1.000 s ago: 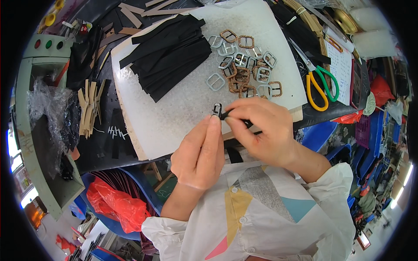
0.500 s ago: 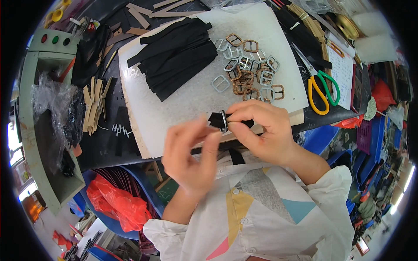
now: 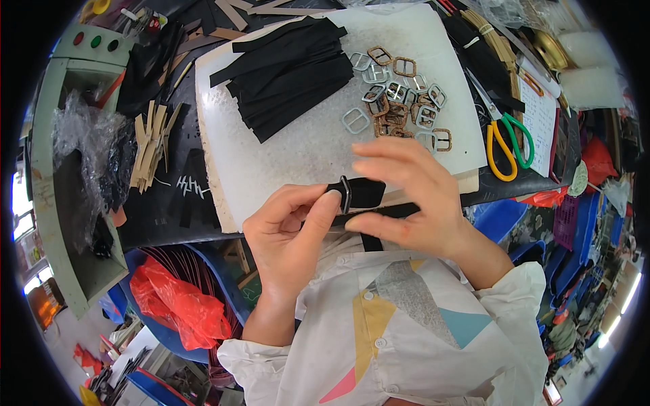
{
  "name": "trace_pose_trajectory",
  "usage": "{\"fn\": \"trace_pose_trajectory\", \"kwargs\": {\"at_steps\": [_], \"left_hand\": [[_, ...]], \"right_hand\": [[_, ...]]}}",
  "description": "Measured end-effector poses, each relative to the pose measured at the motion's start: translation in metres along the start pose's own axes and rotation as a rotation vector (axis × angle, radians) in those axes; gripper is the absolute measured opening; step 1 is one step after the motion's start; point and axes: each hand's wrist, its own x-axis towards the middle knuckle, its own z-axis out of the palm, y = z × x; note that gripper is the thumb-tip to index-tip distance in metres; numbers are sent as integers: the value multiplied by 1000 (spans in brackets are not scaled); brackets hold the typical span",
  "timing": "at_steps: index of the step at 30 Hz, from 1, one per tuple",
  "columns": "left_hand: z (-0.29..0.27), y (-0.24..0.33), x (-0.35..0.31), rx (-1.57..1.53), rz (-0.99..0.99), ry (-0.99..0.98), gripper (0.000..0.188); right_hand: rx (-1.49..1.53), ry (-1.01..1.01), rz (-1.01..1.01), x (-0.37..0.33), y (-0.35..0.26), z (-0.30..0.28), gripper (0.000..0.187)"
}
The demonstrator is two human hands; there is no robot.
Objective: Manually attaching metal buckles to black synthetic shoe straps.
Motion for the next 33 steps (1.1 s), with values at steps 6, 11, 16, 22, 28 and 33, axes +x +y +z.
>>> {"fn": "trace_pose_trajectory", "kwargs": {"at_steps": [6,11,16,22,28,33], "left_hand": [[-1,0,-2,-138,-19,176,12],[-13,1,1,-321,29,138,25],[-16,4,-3,-345,-55,-153,51],[6,15,-11,-167,-132,73,22],[-10,-2,-23,-47,-11,145,20],[-77,-11,-9,157,238,577,14]], "right_hand": [[-113,-21,-159,-9,7,6,43],[299,-128,213,-7,4,-4,40],[1019,-216,565,-5,9,-6,39],[795,-189,509,-8,3,4,38],[415,-264,410,0,-9,8,27],[448,-256,421,45,-31,64,28]]}}
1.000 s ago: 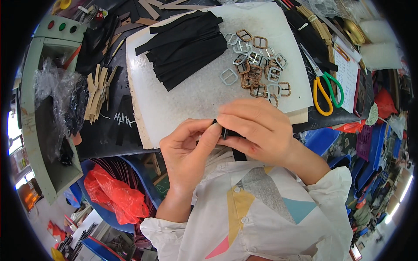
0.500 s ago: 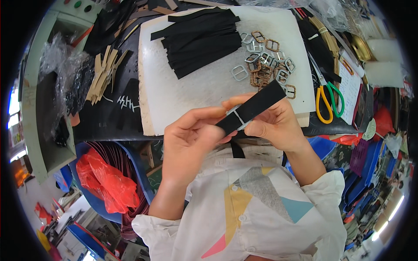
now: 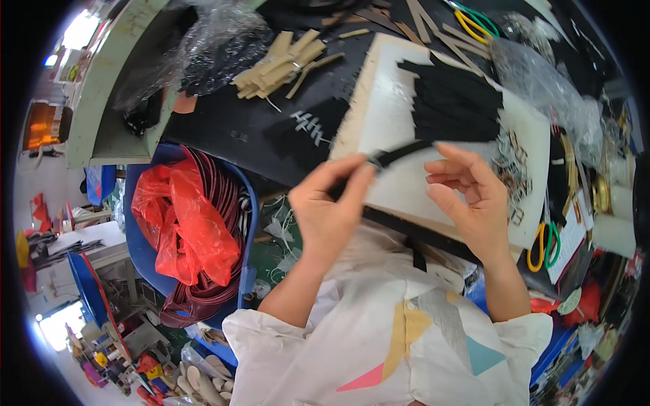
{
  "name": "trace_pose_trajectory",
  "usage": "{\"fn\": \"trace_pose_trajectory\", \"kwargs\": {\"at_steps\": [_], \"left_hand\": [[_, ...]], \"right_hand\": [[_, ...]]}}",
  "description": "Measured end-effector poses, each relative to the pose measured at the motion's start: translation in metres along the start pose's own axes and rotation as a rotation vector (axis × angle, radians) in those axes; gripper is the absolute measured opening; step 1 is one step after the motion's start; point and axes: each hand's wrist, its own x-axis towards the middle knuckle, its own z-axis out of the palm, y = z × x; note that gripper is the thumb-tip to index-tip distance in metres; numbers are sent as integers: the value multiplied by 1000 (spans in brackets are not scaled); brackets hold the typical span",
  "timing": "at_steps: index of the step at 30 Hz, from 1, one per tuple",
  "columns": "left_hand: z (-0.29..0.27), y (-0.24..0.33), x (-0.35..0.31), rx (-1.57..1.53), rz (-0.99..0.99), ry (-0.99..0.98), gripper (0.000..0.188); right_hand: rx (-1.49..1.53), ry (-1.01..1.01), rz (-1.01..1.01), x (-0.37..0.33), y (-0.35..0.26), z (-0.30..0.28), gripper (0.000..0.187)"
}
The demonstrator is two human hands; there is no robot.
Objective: Manually attaching metal buckles to black synthetic shoe straps.
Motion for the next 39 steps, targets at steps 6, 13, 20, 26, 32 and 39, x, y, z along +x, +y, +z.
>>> {"fn": "trace_pose_trajectory", "kwargs": {"at_steps": [6,13,20,26,32,39], "left_hand": [[-58,-34,64,757,511,266,18],[-134,-23,229,777,633,532,37],[-155,-25,378,1200,306,340,64],[-193,-25,358,-86,146,134,45],[-227,-21,305,-617,167,206,31],[-257,-22,258,-940,318,-93,35]], "right_hand": [[-396,-312,-169,81,-26,42,23],[-516,-503,-258,140,-18,100,20],[-698,-622,-460,156,-5,121,21],[-728,-476,-421,180,-3,95,16],[-631,-459,-409,193,-5,122,15],[-510,-579,-529,183,-7,164,15]]}}
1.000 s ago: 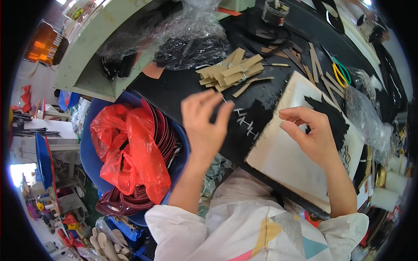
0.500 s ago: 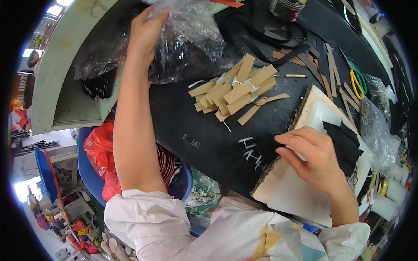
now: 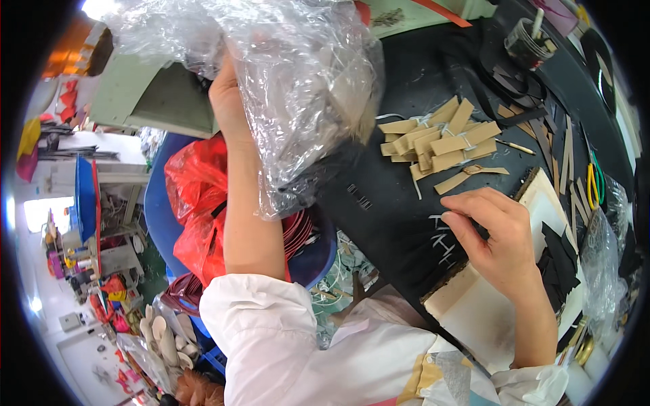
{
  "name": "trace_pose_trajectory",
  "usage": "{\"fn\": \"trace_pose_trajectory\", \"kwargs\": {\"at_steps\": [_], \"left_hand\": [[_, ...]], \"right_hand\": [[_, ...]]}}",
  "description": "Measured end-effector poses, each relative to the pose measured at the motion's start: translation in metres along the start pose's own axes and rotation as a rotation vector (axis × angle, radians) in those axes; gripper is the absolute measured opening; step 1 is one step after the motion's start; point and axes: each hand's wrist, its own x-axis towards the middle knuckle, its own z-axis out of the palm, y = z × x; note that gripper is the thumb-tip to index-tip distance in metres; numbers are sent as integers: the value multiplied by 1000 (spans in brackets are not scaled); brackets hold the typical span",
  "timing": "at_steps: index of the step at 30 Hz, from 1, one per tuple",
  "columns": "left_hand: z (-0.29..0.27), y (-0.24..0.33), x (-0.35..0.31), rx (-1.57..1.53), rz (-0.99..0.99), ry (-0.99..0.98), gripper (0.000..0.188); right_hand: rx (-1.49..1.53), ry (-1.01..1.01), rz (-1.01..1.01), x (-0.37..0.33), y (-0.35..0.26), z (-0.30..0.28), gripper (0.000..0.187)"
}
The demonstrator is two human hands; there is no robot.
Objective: Manually attaching metal buckles to black synthetic shoe straps.
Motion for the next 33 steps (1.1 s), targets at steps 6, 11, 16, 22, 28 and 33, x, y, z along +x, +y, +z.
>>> {"fn": "trace_pose_trajectory", "kwargs": {"at_steps": [6,11,16,22,28,33], "left_hand": [[15,18,-46,-58,27,50,31],[26,35,-62,59,107,200,28],[35,34,-42,376,337,449,25],[30,1,6,1024,1018,815,14],[-15,-93,30,1692,360,626,67],[36,-78,-24,1651,520,543,82]], "right_hand": [[53,-69,-8,0,-28,12,15],[31,-70,-13,-17,-38,12,16],[-53,-18,36,-50,-36,-6,17],[-137,15,130,-85,-49,-17,20],[-268,100,277,-144,-51,-43,13],[-207,213,531,-205,-35,-63,15]]}}
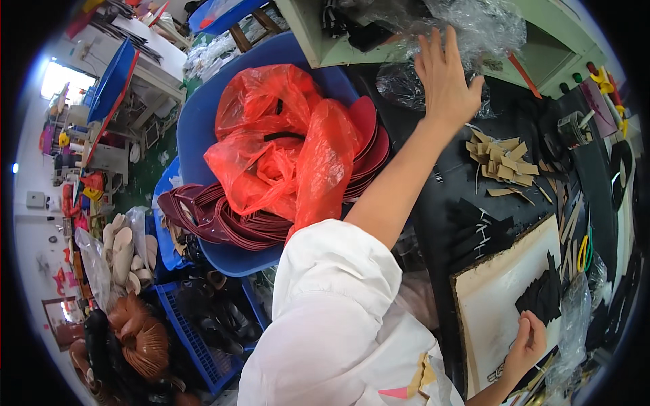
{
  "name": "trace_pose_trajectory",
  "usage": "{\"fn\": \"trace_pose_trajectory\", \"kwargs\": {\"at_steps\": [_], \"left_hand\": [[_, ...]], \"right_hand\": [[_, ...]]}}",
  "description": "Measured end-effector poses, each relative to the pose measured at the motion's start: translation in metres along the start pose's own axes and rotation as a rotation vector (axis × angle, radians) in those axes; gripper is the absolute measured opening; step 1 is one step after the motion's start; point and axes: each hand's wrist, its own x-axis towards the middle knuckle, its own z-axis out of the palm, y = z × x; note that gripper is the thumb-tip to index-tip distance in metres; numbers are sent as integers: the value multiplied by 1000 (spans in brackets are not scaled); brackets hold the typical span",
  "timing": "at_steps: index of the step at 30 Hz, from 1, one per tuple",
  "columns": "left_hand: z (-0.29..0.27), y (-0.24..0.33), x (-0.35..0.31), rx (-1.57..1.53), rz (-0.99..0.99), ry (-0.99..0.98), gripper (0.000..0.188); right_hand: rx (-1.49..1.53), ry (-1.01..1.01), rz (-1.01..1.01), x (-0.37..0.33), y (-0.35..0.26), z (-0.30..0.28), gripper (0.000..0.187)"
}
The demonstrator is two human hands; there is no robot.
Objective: Manually attaching metal buckles to black synthetic shoe straps.
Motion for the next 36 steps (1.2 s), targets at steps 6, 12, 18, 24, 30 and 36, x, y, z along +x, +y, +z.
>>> {"fn": "trace_pose_trajectory", "kwargs": {"at_steps": [6,12,18,24,30,36], "left_hand": [[-146,5,-46,-28,159,-100,38],[-241,-42,-107,564,-72,-761,63],[-212,-114,-154,476,-292,-767,75],[-220,-42,-129,886,23,-631,73],[-192,44,-134,292,266,-502,37],[-138,113,-183,-3,338,-690,31]], "right_hand": [[-18,45,15,-30,8,-13,15],[-29,124,-12,-51,19,-19,13],[-121,112,-123,-68,-4,-25,12],[-102,309,-66,-98,38,-44,11],[-153,333,47,-121,43,-56,11],[-141,377,67,-119,57,-60,12]]}}
